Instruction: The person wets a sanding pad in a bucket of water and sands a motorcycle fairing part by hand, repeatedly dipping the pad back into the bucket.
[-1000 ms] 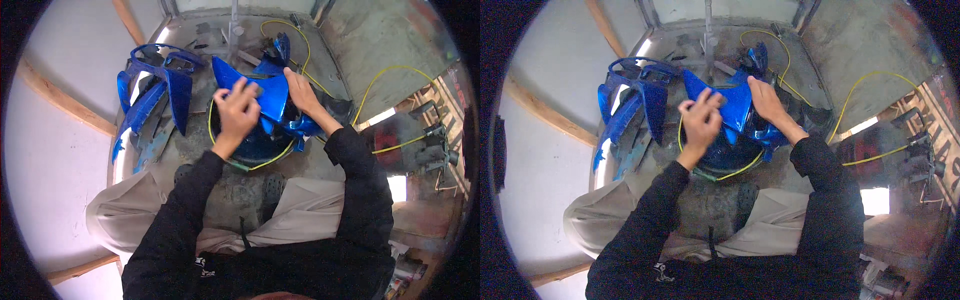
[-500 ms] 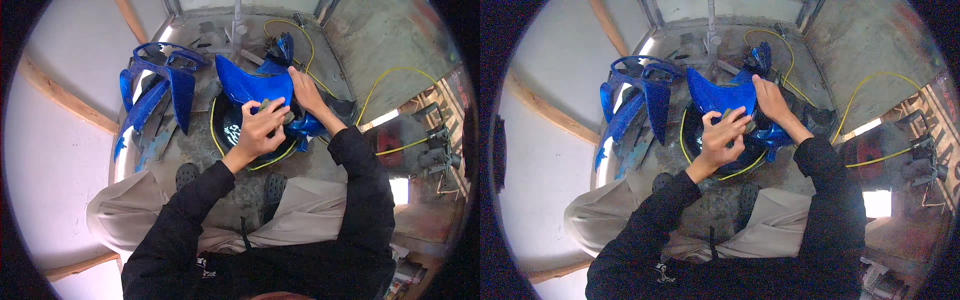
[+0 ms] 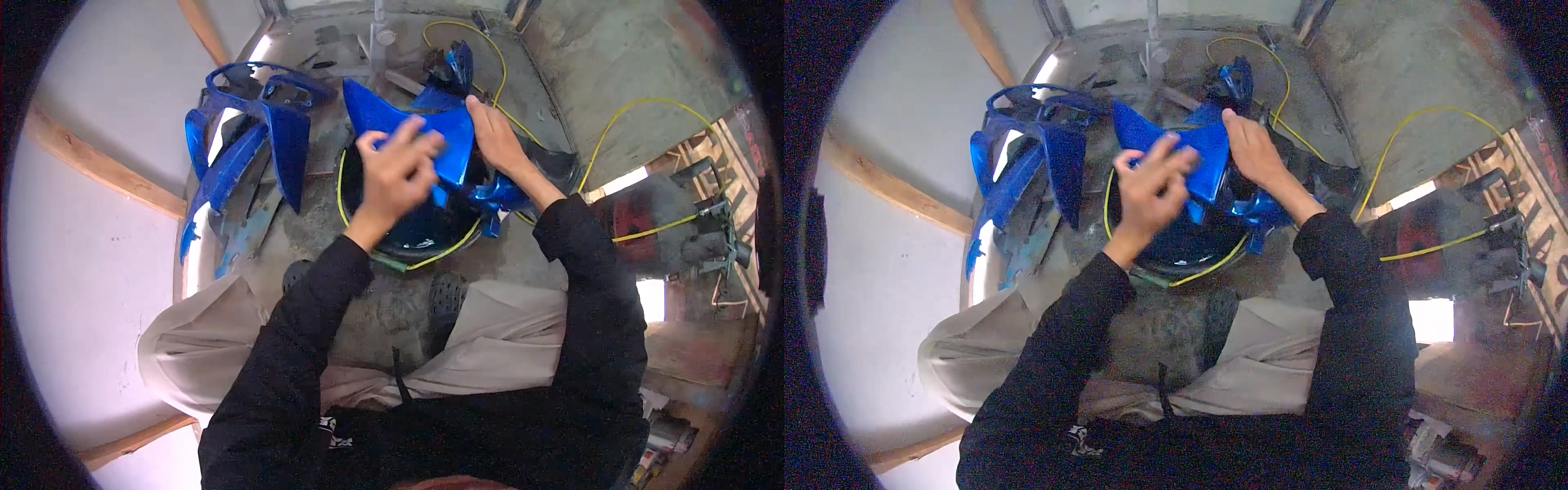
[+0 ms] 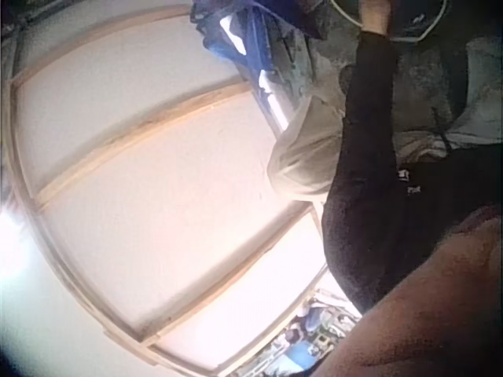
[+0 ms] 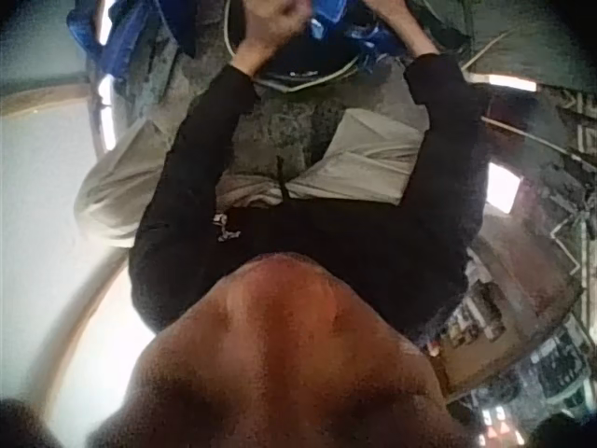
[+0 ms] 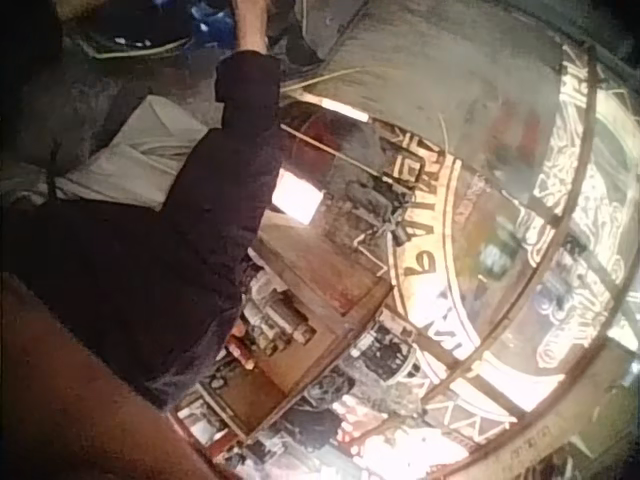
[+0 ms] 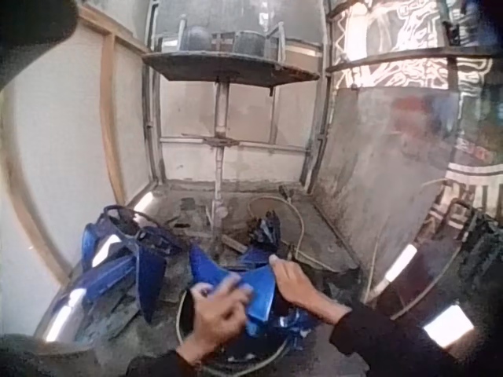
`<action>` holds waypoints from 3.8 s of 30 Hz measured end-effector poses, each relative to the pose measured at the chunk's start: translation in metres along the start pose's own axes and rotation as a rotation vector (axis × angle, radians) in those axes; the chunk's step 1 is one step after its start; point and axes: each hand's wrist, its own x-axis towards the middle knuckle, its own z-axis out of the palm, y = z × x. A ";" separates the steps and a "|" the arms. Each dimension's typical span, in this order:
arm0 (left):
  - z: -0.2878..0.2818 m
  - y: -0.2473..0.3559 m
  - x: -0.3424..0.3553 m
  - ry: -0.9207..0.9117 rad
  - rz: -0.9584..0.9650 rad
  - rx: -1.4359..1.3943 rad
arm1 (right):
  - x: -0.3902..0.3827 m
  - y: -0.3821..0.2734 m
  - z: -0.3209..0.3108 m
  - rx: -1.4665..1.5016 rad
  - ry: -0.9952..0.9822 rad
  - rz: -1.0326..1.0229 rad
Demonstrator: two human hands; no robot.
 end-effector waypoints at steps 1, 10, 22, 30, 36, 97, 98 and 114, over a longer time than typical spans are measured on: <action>0.005 -0.014 0.006 0.025 -0.102 0.073 | -0.003 0.010 -0.001 -0.075 0.021 -0.036; 0.002 0.016 -0.009 0.014 0.008 -0.087 | -0.001 -0.003 0.007 -0.110 0.108 -0.141; -0.001 -0.003 -0.009 -0.058 0.053 -0.028 | -0.011 0.003 0.003 -0.086 0.071 -0.079; 0.022 -0.034 0.005 0.013 -0.159 0.085 | -0.003 0.004 0.001 0.000 0.104 -0.028; 0.012 -0.081 0.017 0.094 -0.203 0.188 | 0.008 -0.010 -0.004 -0.021 -0.051 0.085; -0.009 0.036 -0.011 -0.167 0.189 -0.185 | 0.007 -0.023 0.000 0.164 0.008 0.240; -0.009 0.036 -0.009 -0.179 0.200 -0.165 | 0.008 -0.018 0.000 0.127 0.002 0.194; 0.005 0.024 -0.013 -0.068 0.008 -0.204 | 0.008 -0.021 0.000 0.121 0.009 0.208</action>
